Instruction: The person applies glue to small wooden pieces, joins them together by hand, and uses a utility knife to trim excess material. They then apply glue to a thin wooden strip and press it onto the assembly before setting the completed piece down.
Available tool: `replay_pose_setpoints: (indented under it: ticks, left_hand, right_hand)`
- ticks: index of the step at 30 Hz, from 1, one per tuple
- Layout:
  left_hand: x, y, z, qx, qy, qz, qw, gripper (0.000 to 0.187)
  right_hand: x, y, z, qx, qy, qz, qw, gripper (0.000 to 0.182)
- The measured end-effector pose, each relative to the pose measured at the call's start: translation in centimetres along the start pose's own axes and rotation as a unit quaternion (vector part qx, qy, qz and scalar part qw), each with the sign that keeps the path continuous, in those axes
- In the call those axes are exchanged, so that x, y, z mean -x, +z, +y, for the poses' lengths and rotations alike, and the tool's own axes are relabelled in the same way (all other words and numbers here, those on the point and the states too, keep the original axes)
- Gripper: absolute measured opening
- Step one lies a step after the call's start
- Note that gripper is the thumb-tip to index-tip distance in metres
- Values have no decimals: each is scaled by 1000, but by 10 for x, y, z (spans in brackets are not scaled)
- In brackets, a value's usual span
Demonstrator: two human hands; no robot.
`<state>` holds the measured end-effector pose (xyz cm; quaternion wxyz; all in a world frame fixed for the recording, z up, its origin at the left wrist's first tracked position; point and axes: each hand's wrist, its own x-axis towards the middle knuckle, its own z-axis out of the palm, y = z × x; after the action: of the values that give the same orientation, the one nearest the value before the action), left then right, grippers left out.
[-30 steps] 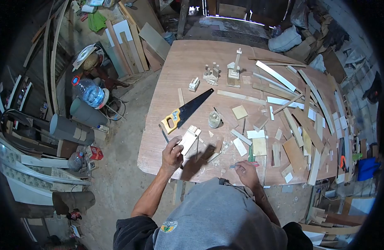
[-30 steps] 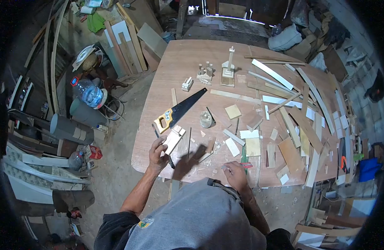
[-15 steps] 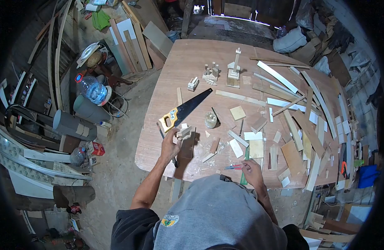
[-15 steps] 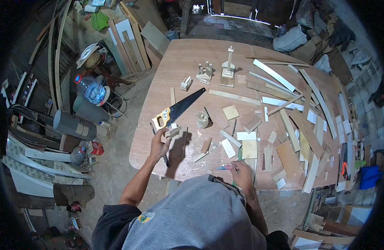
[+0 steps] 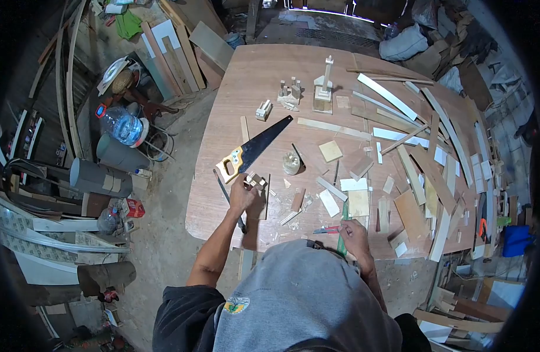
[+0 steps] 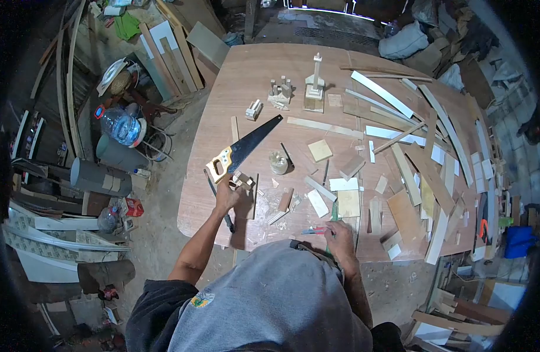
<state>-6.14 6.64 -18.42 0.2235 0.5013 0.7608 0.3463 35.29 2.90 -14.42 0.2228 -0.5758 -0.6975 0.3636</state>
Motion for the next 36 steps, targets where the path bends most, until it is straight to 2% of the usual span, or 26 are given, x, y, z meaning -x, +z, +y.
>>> replay_pose_setpoints:
  ticks: [3, 7, 11, 14, 16, 19, 23, 24, 25, 28, 29, 31, 34, 35, 36]
  left_hand:
    - [3, 1, 9, -34, -12, -1, 999, 51]
    - [6, 7, 7, -4, -9, -3, 1000, 49]
    - [12, 15, 4, -9, -29, 39, 999, 48]
    - [16, 22, 8, -1, -52, 69, 996, 50]
    - [18, 22, 14, 8, -76, 80, 994, 50]
    - [20, 19, 21, 17, -117, 61, 991, 56]
    - [28, 10, 20, 5, -95, 71, 993, 68]
    - [31, 6, 17, -13, -87, 63, 994, 71]
    - [33, 3, 9, -12, -87, 65, 994, 71]
    - [34, -6, -24, -33, -70, 36, 996, 73]
    - [33, -11, -34, -34, -49, 27, 998, 73]
    - [24, -22, -49, -39, -14, -2, 999, 73]
    - [3, -33, -56, 4, 32, -32, 999, 73]
    - [-7, -36, -55, 12, 46, -63, 997, 73]
    - [-15, -40, -49, 14, 49, -67, 996, 73]
  right_hand:
    - [0, 1, -2, 10, 8, -3, 1000, 26]
    - [-3, 4, 3, 31, 9, -14, 999, 27]
    - [-6, 9, 13, 46, 7, -23, 999, 27]
    - [-10, 11, 21, 63, -40, -10, 997, 26]
    - [-11, 8, 9, -9, -31, -7, 999, 25]
    - [-17, -2, -9, 30, -78, -23, 996, 22]
    - [-19, -6, -21, 55, -98, -24, 993, 19]
    - [-19, -7, -22, 69, -136, -23, 988, 20]
    - [-18, -8, -23, 82, -174, -21, 981, 21]
    - [-12, -3, -20, 82, -192, 0, 978, 20]
    - [-6, 0, -19, 83, -190, 1, 978, 20]
    - [2, 5, -22, 68, -83, -18, 994, 19]
    - [11, 16, -25, 79, -126, -13, 989, 18]
    - [15, 19, -28, 81, -122, -10, 989, 18]
    - [19, 21, -38, 75, -68, -24, 995, 18]
